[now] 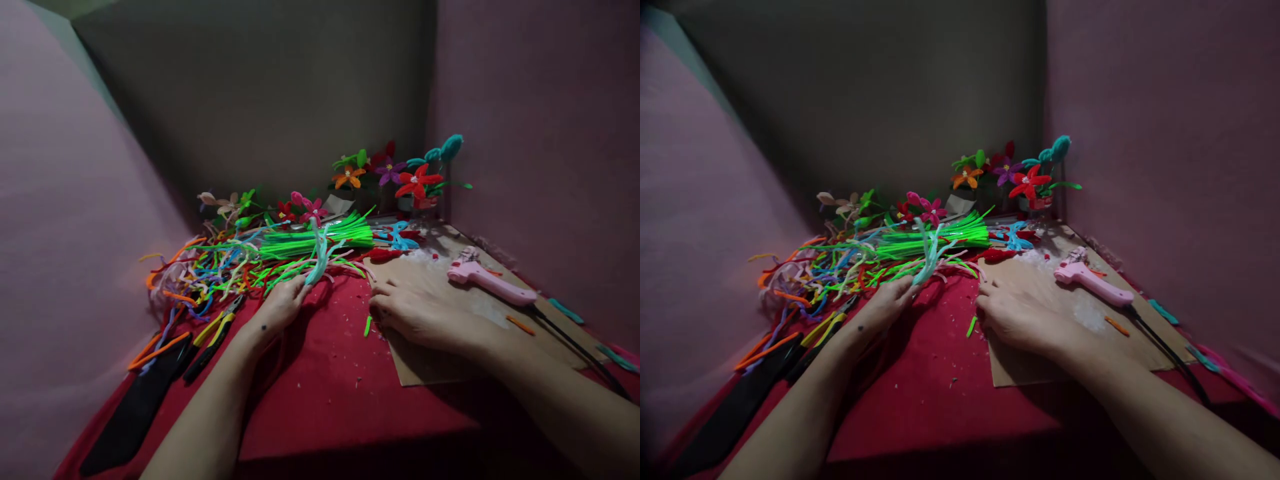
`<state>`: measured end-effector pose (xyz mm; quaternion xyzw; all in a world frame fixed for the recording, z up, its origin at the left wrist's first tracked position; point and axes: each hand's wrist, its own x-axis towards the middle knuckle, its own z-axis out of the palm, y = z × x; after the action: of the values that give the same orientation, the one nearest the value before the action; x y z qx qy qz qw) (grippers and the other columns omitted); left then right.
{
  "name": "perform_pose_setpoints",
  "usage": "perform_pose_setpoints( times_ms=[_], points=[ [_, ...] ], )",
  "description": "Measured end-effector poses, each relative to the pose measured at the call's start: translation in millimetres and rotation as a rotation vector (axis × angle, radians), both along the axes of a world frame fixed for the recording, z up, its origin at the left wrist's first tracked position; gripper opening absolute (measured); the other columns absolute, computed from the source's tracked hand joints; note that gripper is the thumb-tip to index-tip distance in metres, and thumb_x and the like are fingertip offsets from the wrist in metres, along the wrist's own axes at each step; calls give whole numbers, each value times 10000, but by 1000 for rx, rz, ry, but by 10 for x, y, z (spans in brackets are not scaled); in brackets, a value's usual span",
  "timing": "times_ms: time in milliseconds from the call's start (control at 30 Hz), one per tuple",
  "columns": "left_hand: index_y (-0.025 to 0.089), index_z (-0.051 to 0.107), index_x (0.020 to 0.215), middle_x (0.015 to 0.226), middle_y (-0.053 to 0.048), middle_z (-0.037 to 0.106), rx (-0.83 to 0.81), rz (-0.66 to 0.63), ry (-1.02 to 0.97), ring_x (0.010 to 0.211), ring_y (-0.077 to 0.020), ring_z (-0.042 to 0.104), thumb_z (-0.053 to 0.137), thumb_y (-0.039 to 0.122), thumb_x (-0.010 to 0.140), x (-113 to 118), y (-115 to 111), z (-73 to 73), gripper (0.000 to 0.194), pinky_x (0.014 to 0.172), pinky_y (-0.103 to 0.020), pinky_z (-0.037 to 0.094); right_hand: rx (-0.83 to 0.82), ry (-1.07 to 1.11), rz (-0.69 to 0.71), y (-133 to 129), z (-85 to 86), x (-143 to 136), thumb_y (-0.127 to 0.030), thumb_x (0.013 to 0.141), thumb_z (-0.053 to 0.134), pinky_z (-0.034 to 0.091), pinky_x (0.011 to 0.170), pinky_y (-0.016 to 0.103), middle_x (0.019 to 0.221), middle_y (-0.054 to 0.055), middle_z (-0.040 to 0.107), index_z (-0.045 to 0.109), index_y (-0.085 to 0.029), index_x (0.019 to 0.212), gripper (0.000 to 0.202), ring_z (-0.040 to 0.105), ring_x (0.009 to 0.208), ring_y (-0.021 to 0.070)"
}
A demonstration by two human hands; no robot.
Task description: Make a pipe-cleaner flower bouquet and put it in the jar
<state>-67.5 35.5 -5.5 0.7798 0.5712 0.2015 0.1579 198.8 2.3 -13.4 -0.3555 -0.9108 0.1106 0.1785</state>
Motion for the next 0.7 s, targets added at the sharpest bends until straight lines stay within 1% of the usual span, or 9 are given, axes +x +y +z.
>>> perform_pose_setpoints(
  times_ms=[100,167,200,267,367,467,533,600,700],
  points=[
    [184,624,990,843,-41,644,-19,-44,-23,822,-194,560,410,361,841,38,-24,-13,315,761,-276,393,18,-45,-73,-19,-8,135,-167,741,518,339,779,332,941,83,600,628,-212,854,164,499,848,210],
    [186,617,1033,884,-49,651,-25,-62,-39,855,-202,565,403,354,846,66,-48,2,330,792,-285,390,9,-36,-98,15,60,174,-189,746,530,343,765,332,868,88,611,641,-199,794,122,503,821,210],
    [190,612,1052,901,-50,651,-25,-72,-46,861,-202,568,396,356,850,81,-63,13,339,799,-285,388,-6,-5,-103,39,104,159,-201,748,538,351,744,325,832,89,613,645,-191,763,109,505,795,204],
    [200,589,1101,927,-48,646,-13,-94,-64,866,-198,569,379,365,858,111,-93,38,361,802,-280,387,-66,138,-96,98,183,43,-221,746,560,370,680,296,785,80,615,658,-182,752,106,510,723,177],
    [195,566,1121,871,-34,626,13,-111,-119,784,-172,549,369,369,864,159,-141,61,367,732,-257,395,-310,420,-72,202,224,-293,-269,738,594,368,523,243,650,30,600,666,-179,776,122,489,562,126],
    [160,603,956,711,-1,551,-25,-144,-156,637,-126,466,381,379,858,209,-186,56,326,617,-228,373,-638,759,-58,298,165,-633,-321,707,634,341,392,201,588,-11,590,648,-162,871,229,460,431,87],
    [152,589,854,643,22,485,-92,-198,-205,585,-102,410,392,401,851,237,-210,46,318,557,-210,347,-783,1007,-113,343,101,-771,-298,671,667,324,340,183,562,-2,590,638,-125,793,213,465,399,79],
    [155,548,798,593,42,438,-202,-237,-284,523,-83,372,396,440,841,251,-222,44,325,485,-195,311,-874,1209,-201,372,38,-827,-259,649,684,301,297,174,461,-13,548,601,-115,653,167,423,331,65],
    [163,493,775,548,53,446,-392,-231,-388,420,-62,340,393,491,824,246,-220,64,347,395,-184,256,-973,1314,-258,402,-42,-818,-217,660,682,303,267,165,382,-10,524,544,-120,544,204,413,276,63]
  ],
)
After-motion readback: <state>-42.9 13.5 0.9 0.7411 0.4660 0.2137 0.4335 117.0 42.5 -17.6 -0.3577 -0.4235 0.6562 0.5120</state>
